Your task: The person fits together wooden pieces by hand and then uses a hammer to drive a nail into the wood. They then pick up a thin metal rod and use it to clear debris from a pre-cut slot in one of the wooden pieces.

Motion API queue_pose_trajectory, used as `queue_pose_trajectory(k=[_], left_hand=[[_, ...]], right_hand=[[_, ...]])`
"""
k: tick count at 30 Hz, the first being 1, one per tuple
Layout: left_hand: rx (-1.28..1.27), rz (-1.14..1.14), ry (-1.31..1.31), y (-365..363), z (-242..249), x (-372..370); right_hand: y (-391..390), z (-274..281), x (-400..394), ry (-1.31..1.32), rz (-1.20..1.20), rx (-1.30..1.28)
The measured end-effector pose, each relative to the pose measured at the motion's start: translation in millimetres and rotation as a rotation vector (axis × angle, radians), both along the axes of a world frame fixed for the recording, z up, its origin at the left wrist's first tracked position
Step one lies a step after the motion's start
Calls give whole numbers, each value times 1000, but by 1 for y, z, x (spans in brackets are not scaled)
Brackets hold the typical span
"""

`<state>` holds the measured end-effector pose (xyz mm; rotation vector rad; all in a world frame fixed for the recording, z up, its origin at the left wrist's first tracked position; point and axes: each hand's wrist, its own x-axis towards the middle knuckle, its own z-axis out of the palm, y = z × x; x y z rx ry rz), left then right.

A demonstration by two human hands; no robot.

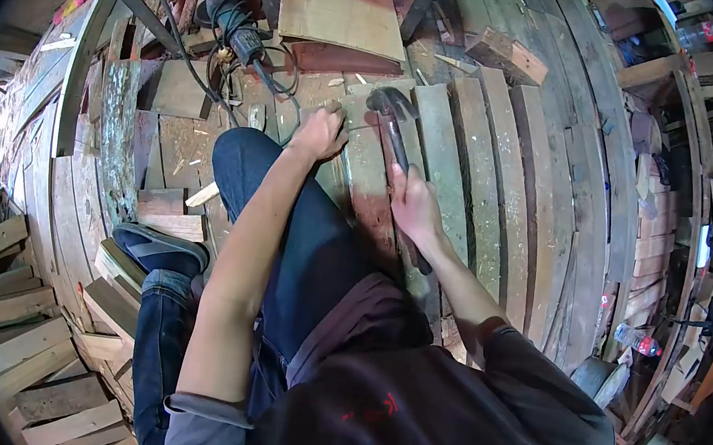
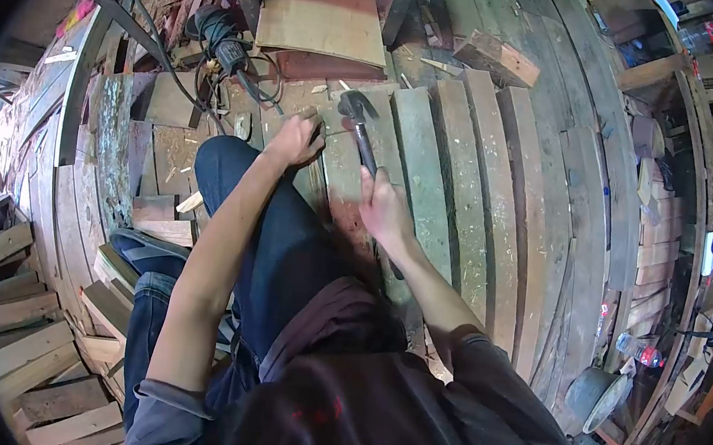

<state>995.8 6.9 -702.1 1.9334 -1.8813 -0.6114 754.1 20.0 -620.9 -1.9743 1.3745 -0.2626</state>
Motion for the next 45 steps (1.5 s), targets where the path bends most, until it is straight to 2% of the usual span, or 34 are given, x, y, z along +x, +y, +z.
queue_pose_trajectory(k=[5, 9, 14, 21, 24, 29, 34, 37, 42, 45], left_hand=[[-38, -8, -9, 0, -1, 2], [-27, 16, 43, 0, -5, 3], [-69, 10, 46, 1, 0, 2], [-105, 29, 36, 0, -3, -1], [58, 17, 8, -2, 6, -1], [46, -43, -2, -2, 10, 2], [-46, -48, -12, -2, 6, 4], [-66, 85, 90, 0, 10, 2], [-61, 162, 176, -3, -13, 13], [-101, 152, 265, -2, -7, 10]], right_hand=[[-9, -15, -2, 61, 28, 116], [-14, -35, -7, 46, 36, 29], [-10, -32, -9, 91, -46, 95], [-14, -33, -13, 78, -20, 92], [-13, -30, -16, 59, -22, 88], [-2, -9, -18, 59, -16, 118], [1, -20, -23, 39, -11, 76], [1, -14, -22, 40, -14, 87], [1, -8, -22, 54, -32, 92], [-1, -1, -21, 54, -41, 111]])
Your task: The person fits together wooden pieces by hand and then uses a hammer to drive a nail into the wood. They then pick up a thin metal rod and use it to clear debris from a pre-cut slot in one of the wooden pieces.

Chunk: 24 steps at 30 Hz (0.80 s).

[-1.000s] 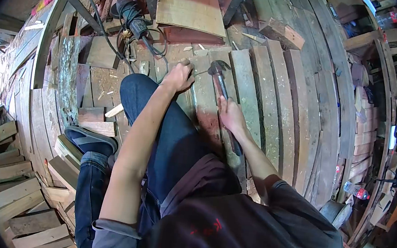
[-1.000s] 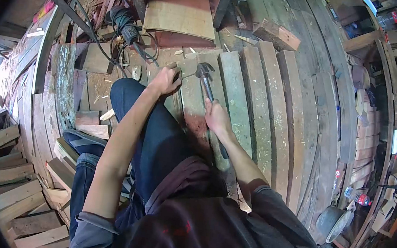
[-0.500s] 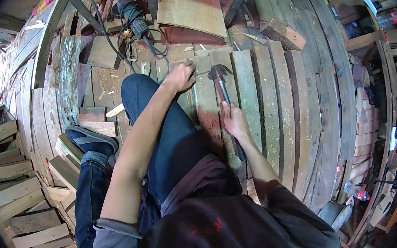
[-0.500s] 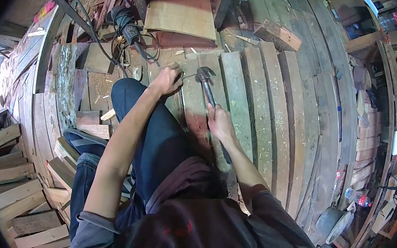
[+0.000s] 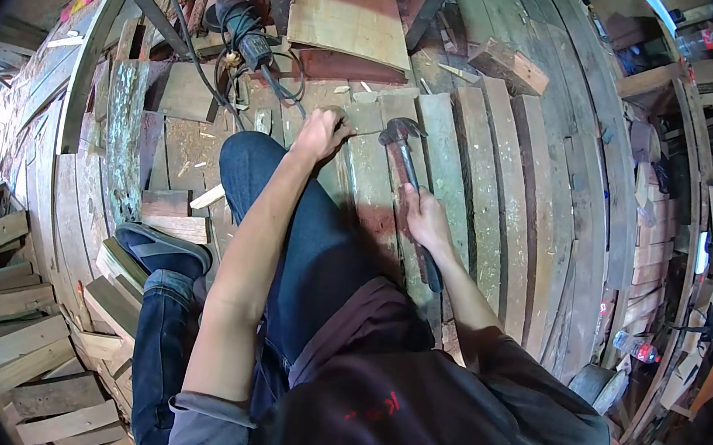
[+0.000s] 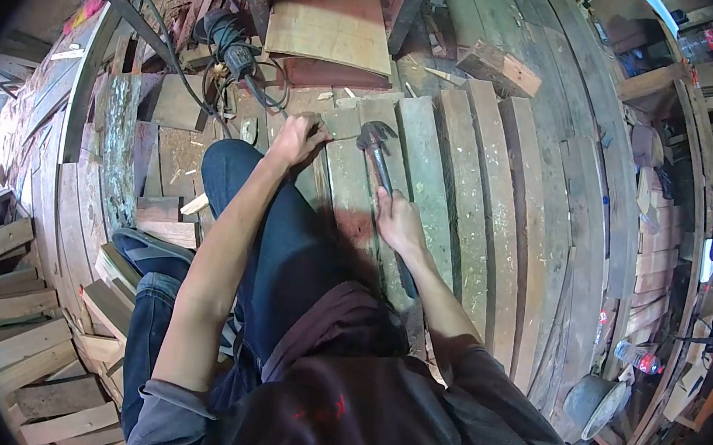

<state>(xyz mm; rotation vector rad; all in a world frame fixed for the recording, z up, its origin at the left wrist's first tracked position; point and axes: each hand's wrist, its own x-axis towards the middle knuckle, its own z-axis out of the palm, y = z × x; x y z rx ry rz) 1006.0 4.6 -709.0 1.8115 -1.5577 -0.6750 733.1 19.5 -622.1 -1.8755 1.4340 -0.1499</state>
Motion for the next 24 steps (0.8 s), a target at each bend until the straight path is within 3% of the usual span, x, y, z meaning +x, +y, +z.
queue_pose_trajectory(k=[4, 10, 14, 18, 24], left_hand=[[49, 18, 15, 2, 6, -2], [-18, -64, -179, 2, 13, -2], [96, -134, -235, 3, 21, -4], [151, -99, -256, 0, 2, 0], [103, -122, -443, 4, 18, -9]], right_hand=[[-1, 3, 0, 4, -19, 43], [-2, -4, -3, 13, -10, 6], [-3, 4, -1, 11, -32, 59], [-3, 0, -4, 2, -22, 24], [-2, -3, -3, -11, -40, 58]])
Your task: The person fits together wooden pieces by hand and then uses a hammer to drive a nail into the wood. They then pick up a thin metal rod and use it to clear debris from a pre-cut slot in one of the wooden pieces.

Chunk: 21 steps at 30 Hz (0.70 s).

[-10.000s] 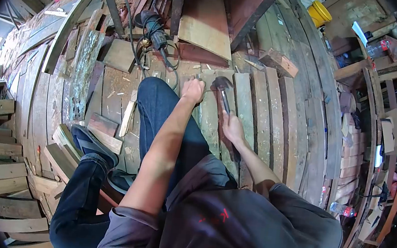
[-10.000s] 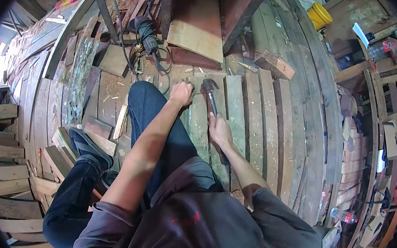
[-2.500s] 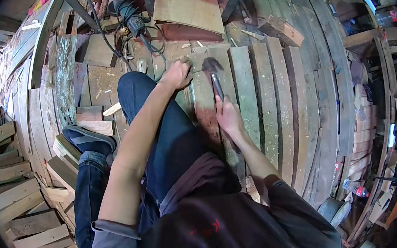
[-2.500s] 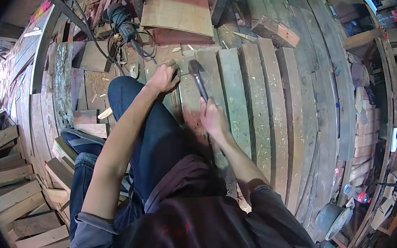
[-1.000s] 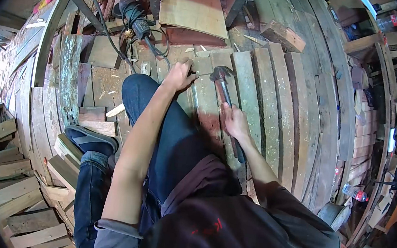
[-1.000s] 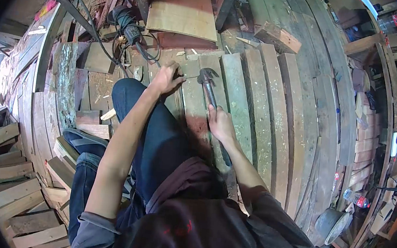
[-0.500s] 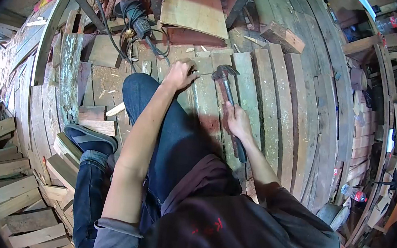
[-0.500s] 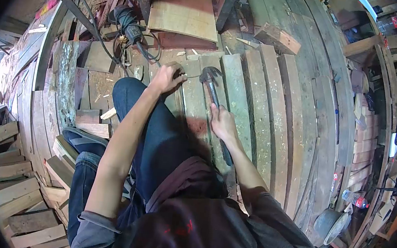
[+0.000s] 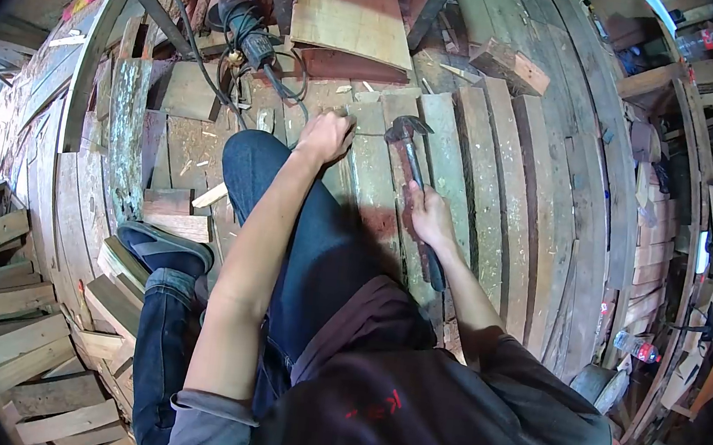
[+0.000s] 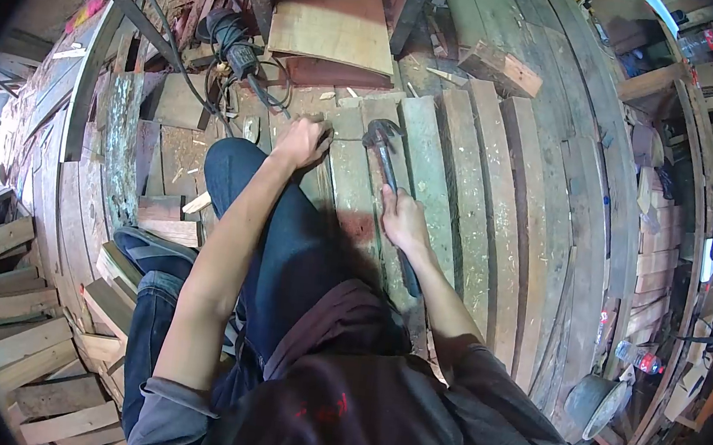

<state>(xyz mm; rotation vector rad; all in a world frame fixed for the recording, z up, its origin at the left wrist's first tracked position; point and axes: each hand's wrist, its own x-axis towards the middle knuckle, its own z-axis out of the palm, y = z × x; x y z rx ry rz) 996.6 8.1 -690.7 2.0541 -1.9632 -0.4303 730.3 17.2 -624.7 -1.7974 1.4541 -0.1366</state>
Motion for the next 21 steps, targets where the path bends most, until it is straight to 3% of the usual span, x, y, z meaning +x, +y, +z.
queue_pose_trajectory(k=[8, 21], left_hand=[[-44, -144, -144, -1, 5, -1], [-112, -95, -118, -2, -4, -2]], right_hand=[[2, 1, 14, -18, 72, -112], [-2, -8, 23, -18, 62, -165]])
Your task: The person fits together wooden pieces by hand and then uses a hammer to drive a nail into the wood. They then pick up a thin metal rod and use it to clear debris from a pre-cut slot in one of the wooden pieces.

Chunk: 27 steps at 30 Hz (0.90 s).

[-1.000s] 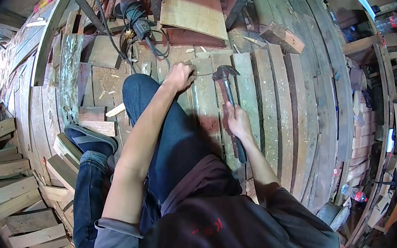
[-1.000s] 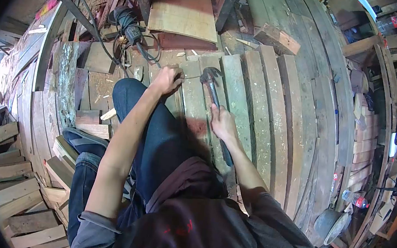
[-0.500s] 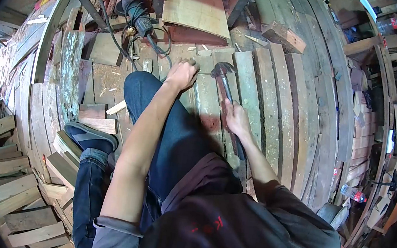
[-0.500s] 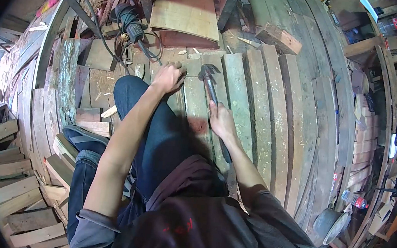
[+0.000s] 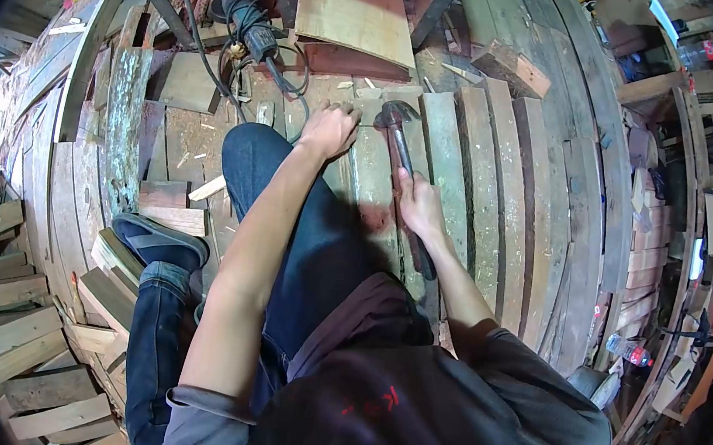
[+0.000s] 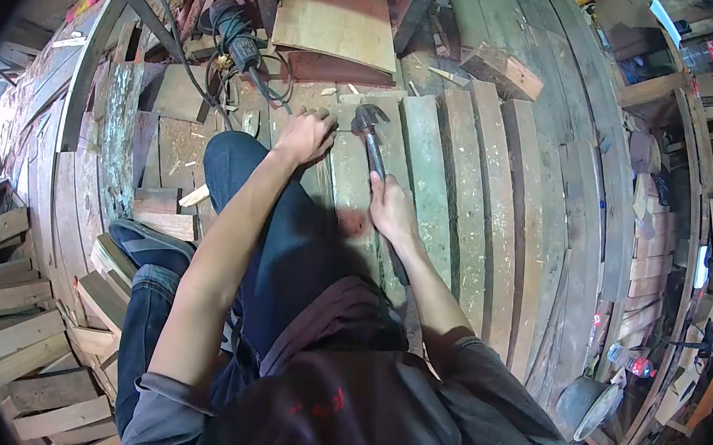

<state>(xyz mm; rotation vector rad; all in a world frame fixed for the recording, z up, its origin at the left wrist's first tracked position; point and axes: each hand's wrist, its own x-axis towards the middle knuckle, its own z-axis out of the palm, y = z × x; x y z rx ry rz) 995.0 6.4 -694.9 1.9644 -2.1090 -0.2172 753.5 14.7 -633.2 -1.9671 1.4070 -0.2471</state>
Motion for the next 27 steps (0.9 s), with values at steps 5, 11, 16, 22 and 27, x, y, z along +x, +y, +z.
queue_pose_trajectory(k=[5, 11, 16, 22, 27], left_hand=[[11, 5, 11, -2, -8, 3], [99, 56, 61, -1, 6, 0], [89, 73, 96, -2, 3, 1], [90, 56, 124, -2, 0, 3], [95, 78, 156, -2, 5, 2]], right_hand=[[-3, 10, 1, -20, -43, 20], [-7, 19, 3, 9, -58, 55], [-6, 21, 5, 1, -49, 43], [-3, 14, 3, -4, -19, 29], [4, -8, -1, -7, -8, -36]])
